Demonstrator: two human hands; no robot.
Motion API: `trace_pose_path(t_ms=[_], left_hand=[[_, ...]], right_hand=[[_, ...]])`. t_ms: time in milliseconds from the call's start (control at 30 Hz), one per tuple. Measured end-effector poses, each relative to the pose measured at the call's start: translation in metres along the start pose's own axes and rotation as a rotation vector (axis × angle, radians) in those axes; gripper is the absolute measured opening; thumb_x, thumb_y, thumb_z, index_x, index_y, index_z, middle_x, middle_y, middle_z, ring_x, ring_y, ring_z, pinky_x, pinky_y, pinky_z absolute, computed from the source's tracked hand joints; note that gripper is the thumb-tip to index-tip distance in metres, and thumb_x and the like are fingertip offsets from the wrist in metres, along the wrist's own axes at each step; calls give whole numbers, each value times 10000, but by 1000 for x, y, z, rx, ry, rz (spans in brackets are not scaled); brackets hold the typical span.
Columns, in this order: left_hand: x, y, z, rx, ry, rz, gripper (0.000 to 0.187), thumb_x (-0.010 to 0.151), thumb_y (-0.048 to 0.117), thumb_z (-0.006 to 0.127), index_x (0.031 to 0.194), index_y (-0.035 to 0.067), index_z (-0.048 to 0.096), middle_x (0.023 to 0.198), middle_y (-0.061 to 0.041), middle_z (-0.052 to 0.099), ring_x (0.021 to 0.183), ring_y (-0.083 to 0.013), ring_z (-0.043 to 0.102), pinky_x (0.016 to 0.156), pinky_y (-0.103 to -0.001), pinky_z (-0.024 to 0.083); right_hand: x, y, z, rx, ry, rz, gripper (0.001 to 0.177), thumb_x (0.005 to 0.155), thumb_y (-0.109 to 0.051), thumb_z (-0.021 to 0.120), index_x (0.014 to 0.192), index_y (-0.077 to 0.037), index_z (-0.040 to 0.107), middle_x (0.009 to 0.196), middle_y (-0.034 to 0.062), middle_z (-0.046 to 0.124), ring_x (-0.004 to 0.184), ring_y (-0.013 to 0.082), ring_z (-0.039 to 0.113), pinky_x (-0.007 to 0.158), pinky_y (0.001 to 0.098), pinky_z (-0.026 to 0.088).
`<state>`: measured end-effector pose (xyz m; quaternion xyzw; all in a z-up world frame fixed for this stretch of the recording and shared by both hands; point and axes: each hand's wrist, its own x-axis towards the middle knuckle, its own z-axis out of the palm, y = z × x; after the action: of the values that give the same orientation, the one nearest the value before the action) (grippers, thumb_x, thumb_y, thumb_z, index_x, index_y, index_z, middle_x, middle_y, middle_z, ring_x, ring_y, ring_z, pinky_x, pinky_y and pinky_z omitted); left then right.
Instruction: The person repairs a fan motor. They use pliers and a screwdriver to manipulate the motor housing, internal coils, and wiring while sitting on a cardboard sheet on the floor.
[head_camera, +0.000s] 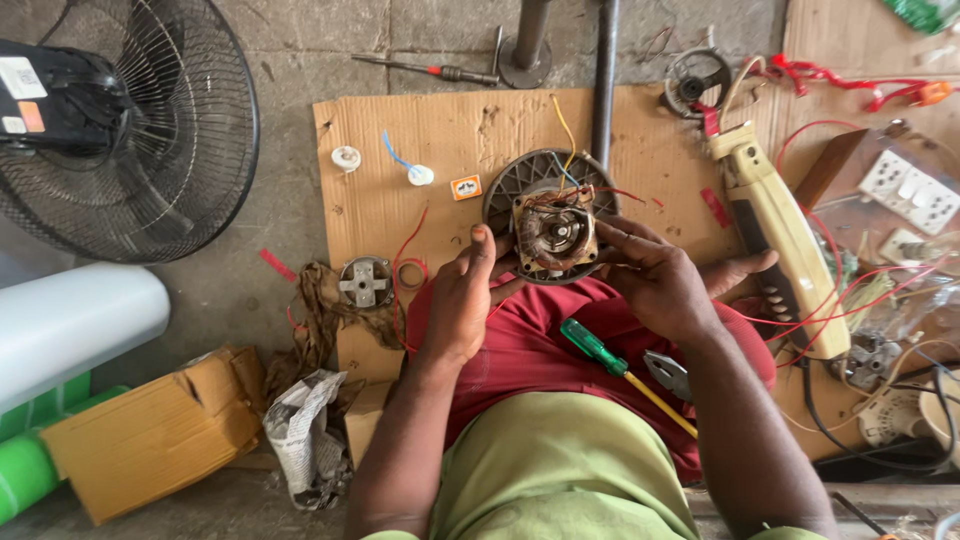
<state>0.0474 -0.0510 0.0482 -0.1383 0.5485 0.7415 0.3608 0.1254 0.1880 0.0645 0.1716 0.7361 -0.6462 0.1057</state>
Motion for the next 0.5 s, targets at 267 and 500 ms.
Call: trace_pose_path(t_ms=[267, 500], left_hand=[[-10, -4, -7, 255, 125, 421, 526, 976, 267, 740, 1401, -23, 628, 1396, -139, 639, 1246, -228, 638, 1033, -351, 555], [-8, 0, 24, 480, -2, 644, 923, 715, 13, 900, 1501, -31, 418, 1469, -177, 492, 1321, -280, 597, 1043, -345, 560]], right_hand=[[0, -22, -9, -65, 231, -261, 262, 922, -17, 758, 1181, -53, 746, 1362, 114, 661, 1239, 208, 624, 1042, 327, 517], [19, -37, 22, -375, 136, -555, 334, 911, -78, 774, 1243, -106, 745, 1503, 184, 549, 1492, 379, 436, 1217, 476, 381]])
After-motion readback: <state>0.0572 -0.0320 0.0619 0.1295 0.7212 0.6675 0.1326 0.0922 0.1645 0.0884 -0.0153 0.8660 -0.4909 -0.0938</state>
